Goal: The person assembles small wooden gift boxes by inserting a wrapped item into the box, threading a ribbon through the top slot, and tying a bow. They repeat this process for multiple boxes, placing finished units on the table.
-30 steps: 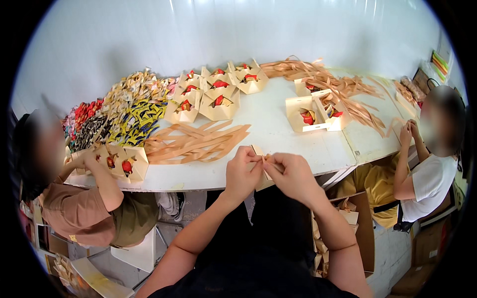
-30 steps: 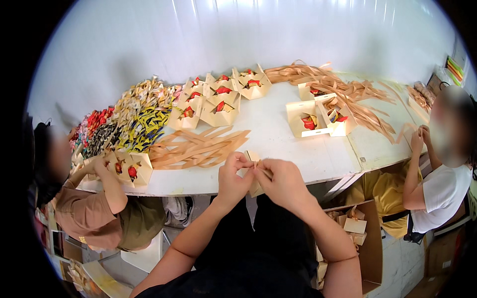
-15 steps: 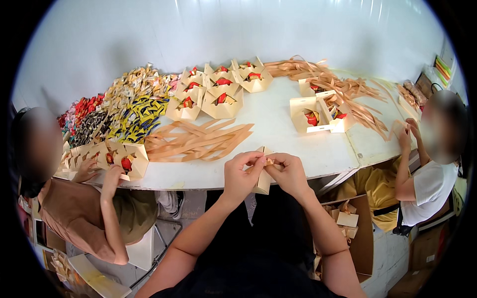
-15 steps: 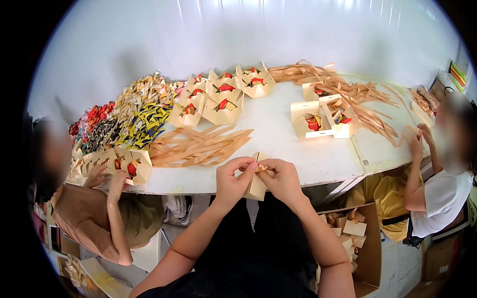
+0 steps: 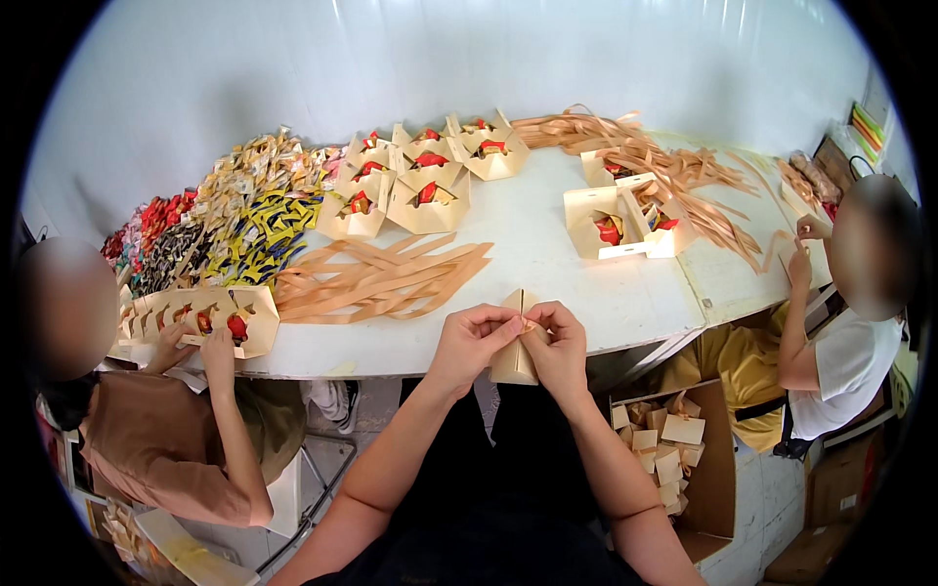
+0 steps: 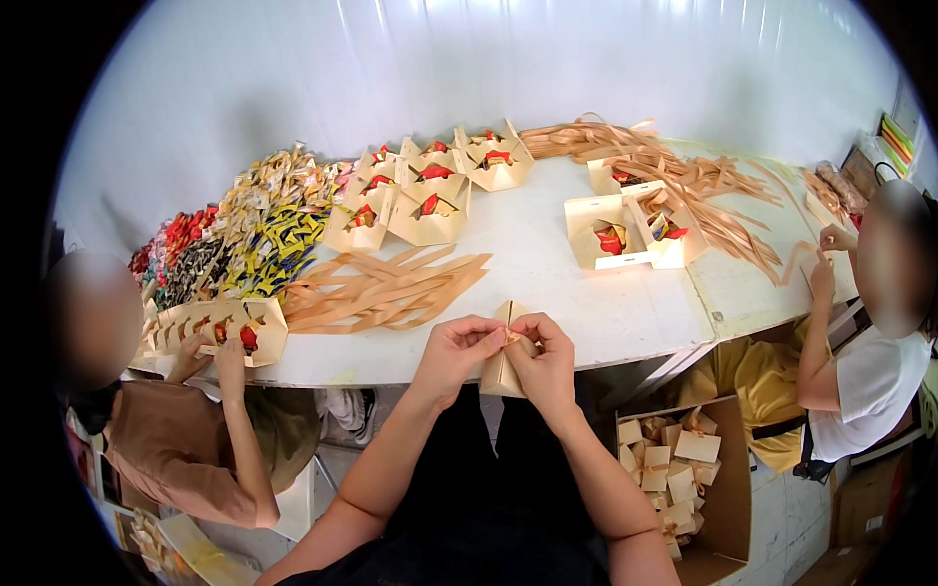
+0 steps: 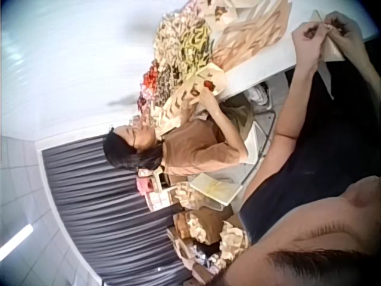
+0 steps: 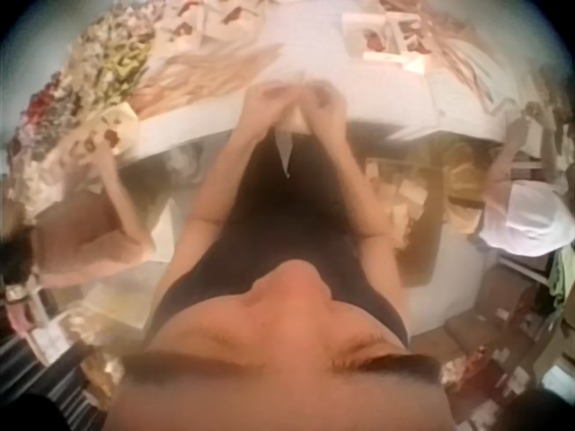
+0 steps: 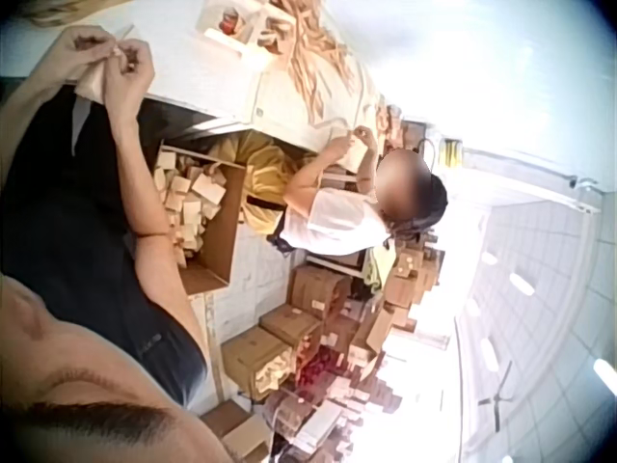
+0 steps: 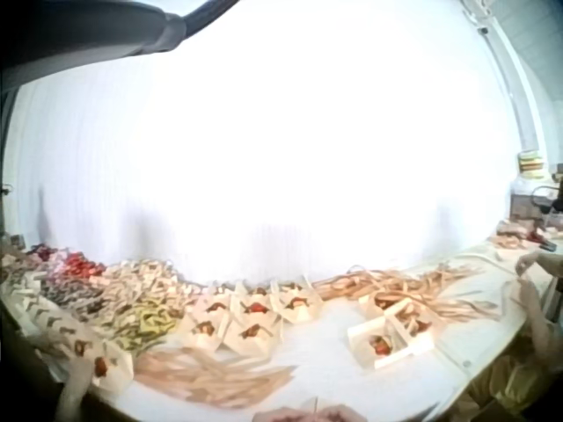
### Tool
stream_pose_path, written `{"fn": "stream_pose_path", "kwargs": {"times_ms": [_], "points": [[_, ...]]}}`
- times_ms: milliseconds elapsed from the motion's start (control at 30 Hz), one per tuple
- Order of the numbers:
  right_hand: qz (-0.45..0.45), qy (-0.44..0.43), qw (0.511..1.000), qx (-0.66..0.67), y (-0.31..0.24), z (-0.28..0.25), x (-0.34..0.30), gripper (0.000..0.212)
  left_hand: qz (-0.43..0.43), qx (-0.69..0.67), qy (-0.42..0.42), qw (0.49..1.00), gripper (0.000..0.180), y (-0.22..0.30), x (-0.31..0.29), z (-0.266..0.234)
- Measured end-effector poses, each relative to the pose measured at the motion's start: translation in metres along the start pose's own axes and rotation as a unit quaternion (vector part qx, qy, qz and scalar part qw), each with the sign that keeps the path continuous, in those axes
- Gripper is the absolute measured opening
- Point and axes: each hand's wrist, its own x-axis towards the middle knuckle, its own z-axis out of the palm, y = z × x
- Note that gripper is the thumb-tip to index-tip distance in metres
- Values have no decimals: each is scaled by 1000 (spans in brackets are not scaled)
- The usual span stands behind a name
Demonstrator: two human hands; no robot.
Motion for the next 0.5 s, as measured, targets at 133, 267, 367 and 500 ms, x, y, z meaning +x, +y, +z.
{"fn": "stream_pose_path", "kwargs": {"times_ms": [133, 267, 367, 500], "points": [[6, 1, 1000, -19, 6, -2, 3, 11, -34, -16, 4, 999, 18, 10, -3, 7], [-11, 13, 1000, -17, -2, 3, 3, 12, -48, -12, 14, 999, 18, 2, 0, 0], [-38, -3, 999, -19, -6, 1, 2, 14, -74, -36, 45, 996, 18, 4, 2, 3], [-35, 7, 998, -48, -12, -5, -4, 15, -80, -57, 77, 992, 18, -5, 2, 7]]}}
